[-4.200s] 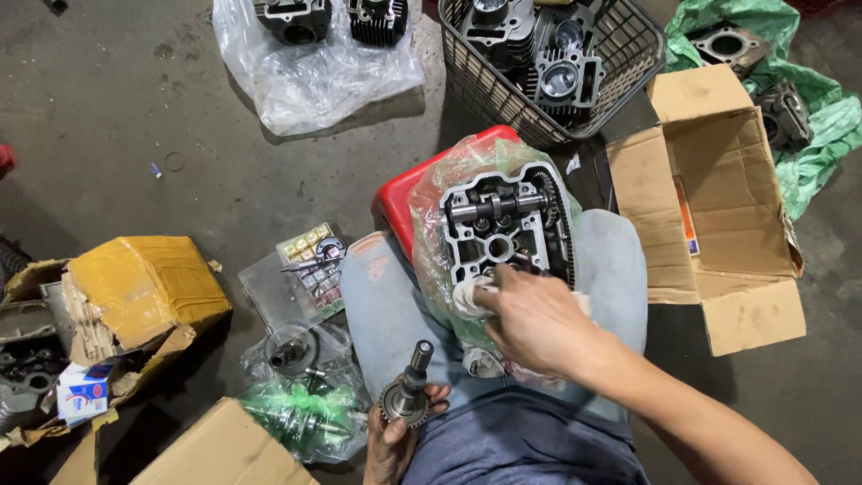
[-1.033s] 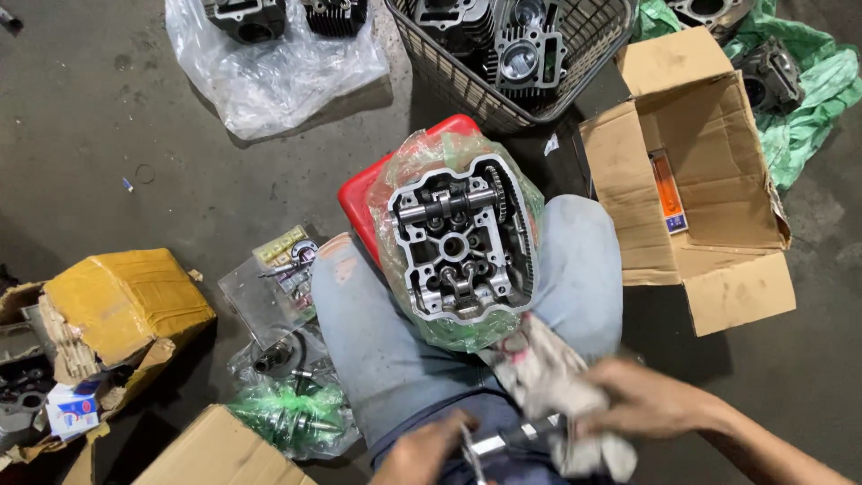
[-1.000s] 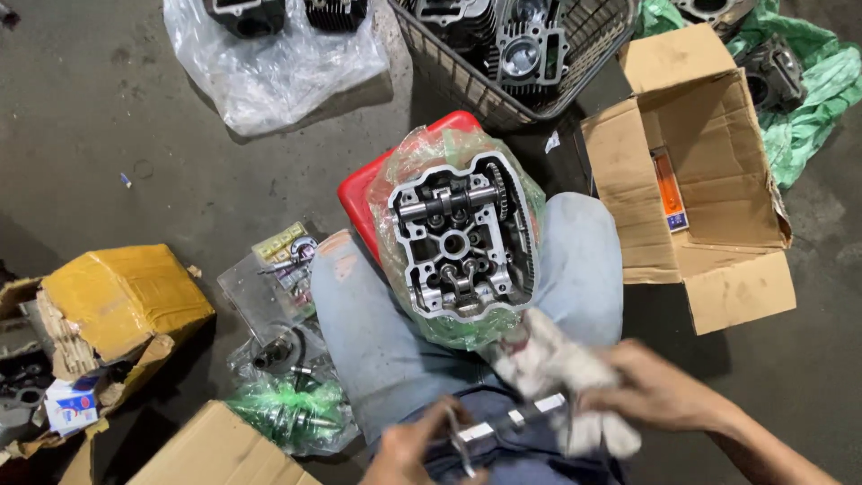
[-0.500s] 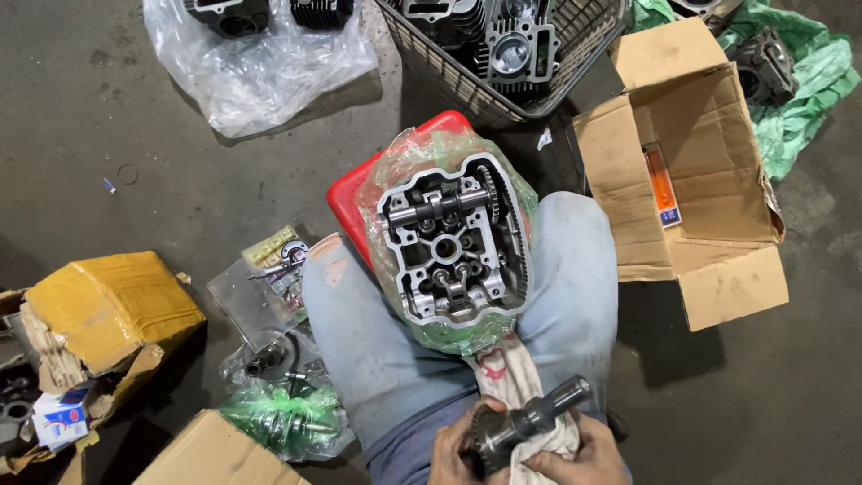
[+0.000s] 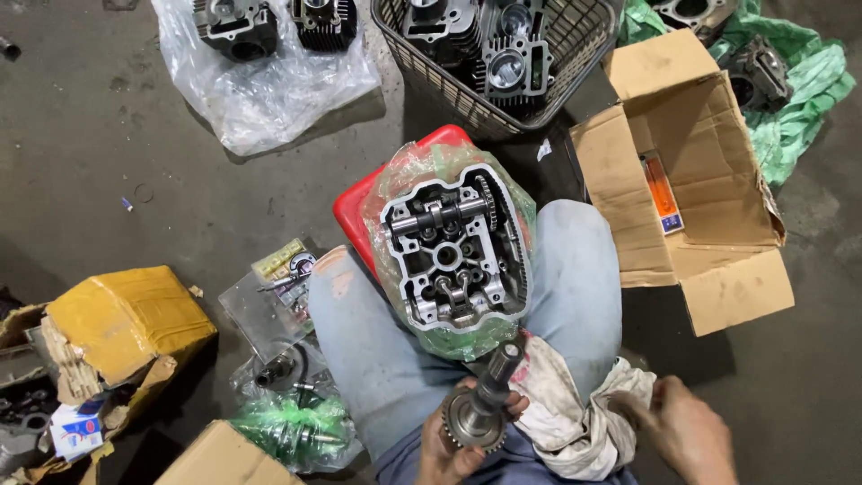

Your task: Repairing and assembling a motorcycle engine cylinder head by cleaning parts and installing components

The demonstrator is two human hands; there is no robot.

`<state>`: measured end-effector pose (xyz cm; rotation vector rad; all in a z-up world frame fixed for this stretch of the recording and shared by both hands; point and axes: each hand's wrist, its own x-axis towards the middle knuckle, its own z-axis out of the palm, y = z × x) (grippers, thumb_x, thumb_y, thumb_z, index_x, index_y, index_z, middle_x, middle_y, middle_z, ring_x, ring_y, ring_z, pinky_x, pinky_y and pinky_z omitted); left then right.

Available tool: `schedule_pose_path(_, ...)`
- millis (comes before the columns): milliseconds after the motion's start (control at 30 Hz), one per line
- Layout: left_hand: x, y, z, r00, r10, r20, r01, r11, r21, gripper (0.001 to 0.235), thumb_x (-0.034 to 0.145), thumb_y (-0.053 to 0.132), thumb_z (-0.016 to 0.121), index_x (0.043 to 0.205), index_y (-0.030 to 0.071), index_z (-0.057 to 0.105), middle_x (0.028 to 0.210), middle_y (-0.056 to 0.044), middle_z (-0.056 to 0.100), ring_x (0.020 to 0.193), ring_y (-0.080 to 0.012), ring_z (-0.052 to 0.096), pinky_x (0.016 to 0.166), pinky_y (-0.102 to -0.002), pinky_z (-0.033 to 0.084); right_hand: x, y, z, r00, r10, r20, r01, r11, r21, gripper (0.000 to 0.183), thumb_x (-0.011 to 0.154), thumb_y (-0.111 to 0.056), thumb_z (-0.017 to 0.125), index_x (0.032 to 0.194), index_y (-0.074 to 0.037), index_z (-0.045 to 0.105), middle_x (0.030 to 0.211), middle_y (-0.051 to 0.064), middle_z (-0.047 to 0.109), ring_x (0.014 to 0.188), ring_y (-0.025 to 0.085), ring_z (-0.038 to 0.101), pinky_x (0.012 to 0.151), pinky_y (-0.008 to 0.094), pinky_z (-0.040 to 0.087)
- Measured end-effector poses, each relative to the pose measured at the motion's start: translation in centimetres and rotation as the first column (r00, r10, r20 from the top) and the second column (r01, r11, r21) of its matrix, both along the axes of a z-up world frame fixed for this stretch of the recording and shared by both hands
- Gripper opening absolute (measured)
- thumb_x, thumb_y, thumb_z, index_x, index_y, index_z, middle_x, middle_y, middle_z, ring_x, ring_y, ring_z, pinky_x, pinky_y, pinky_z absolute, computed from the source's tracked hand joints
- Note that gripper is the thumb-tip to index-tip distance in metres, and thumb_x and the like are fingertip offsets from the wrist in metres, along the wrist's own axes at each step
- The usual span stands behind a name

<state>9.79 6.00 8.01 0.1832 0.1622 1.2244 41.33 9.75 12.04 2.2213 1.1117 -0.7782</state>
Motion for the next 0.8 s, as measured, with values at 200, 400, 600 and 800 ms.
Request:
schedule_pose_path(200,1.4,1.9,4.6,0.944,0.115,-0.309,-0.115,0.993,0.019,0.078,0.099,0.045,0.076,0.141,-0.011,0.044,0.138,-0.028,0.058,0.131,-0.0428,0.058,0.113,-0.054,0.046,0.5,-0.1,4.2,0.975,0.165,0.146,-0.219,0.790,0.573,0.040,0.082,-0.038,0.083,0.097,-0.001,0.076,0.126,0.006,0.077,0.053,0.020,0.064,0.054,0.031,0.052)
schedule_pose_path(400,3.4,1.7,5.3,0.933,0.149,-0.328,-0.149,0.988,0.026,0.084,0.103,0.046,0.072,0.150,-0.011,0.032,0.148,-0.037,0.048,0.143,-0.0434,0.047,0.118,-0.052,0.041,-9.7,-1.9,3.5,0.578,0.647,-0.496,0.151,0.513,0.845,0.031,0.070,-0.012,0.082,0.097,-0.025,0.082,0.119,0.004,0.078,0.108,0.018,0.079,0.094,0.030,0.068)
schedule_pose_path(600,8.2,-5.1,-4.7,0.948,0.271,-0.167,-0.291,0.950,-0.110,0.075,0.099,0.032,0.077,0.151,-0.002,0.036,0.146,-0.023,0.054,0.131,-0.0319,0.056,0.115,-0.047,0.039,-11.5,3.0,4.6,0.276,0.827,-0.489,0.217,0.442,0.871,0.016,0.076,-0.005,0.076,0.090,-0.007,0.083,0.106,0.013,0.076,0.094,0.022,0.078,0.105,0.041,0.057)
schedule_pose_path(800,2.7,3.7,6.3,0.952,-0.072,-0.296,0.117,0.984,0.135,0.092,0.106,0.064,0.063,0.160,0.006,0.016,0.164,-0.022,0.030,0.153,-0.0312,0.031,0.129,-0.048,0.022,-10.8,10.3,11.1,0.207,0.942,-0.264,-0.084,0.286,0.955,0.010,0.079,-0.018,0.075,0.073,-0.014,0.081,0.089,0.003,0.082,0.074,0.008,0.081,0.074,0.021,0.069)
